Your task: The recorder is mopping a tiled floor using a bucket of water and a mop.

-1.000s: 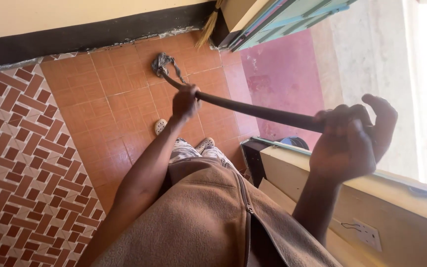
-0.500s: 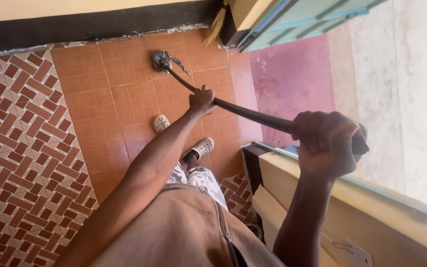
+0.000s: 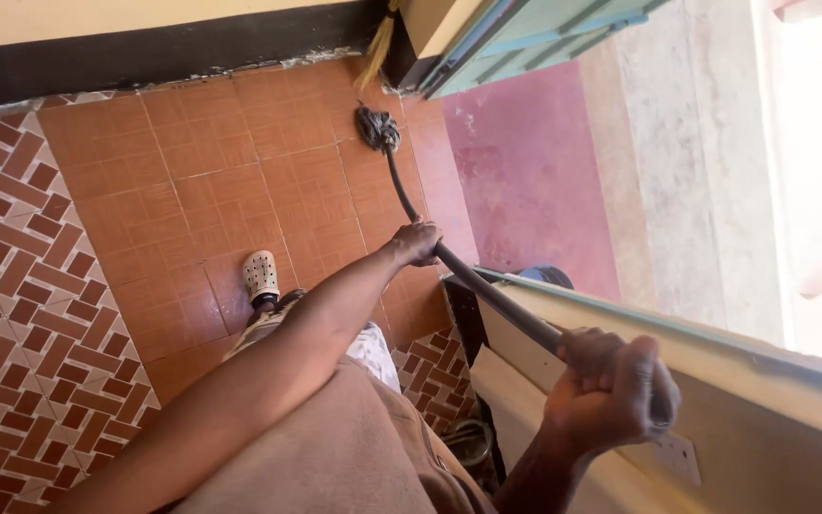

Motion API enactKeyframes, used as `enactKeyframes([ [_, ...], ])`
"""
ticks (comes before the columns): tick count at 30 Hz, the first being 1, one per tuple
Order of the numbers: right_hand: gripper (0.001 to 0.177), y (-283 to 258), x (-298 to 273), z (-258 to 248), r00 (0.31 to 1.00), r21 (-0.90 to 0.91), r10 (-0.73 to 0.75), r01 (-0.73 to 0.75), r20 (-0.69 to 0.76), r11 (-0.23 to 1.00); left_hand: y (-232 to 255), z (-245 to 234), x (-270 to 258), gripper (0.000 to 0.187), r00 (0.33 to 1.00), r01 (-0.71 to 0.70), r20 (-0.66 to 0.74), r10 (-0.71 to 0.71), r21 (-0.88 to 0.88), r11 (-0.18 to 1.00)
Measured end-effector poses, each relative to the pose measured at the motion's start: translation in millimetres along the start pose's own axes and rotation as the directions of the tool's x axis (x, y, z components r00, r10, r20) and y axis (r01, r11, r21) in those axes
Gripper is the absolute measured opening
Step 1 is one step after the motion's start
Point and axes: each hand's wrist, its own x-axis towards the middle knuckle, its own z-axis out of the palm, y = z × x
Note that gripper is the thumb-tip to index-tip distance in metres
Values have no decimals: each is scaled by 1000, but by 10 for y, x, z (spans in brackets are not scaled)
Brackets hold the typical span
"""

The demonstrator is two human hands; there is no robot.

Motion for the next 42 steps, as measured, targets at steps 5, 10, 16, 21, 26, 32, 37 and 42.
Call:
enactKeyframes([
  [5,48,-101,17,19,975,90,88,-70,-205,993,-40,-574,-666,24,989,-35,147,37,-15,999],
  [10,48,-56,96,-42,988,200,153,-150,1,968,-331,-972,-1343,34,993,87,91,-79,-94,992],
  [16,39,777,223,445,911,415,393,-408,124,814,-1363,-1231,-1830,18,957,271,-95,-273,-32,962],
  [21,38,1090,-278,1539,850,243,466,-519,246,819,-2139,-1099,-2706,16,809,462,-316,-495,-178,869],
  [26,43,1068,-438,1915,771,279,445,-599,456,750,-2410,-830,-2764,13,630,542,-472,-617,-303,784],
  [32,45,791,-132,1581,768,234,290,-491,571,839,-2066,-839,-1870,6,582,554,-469,-664,-369,746],
  [37,41,545,102,1178,883,163,137,-232,449,959,-1818,-605,-848,14,824,377,-380,-420,-185,907],
  [42,41,306,13,834,957,70,154,-176,248,982,-1347,-455,-473,18,948,147,-281,-152,-39,988],
])
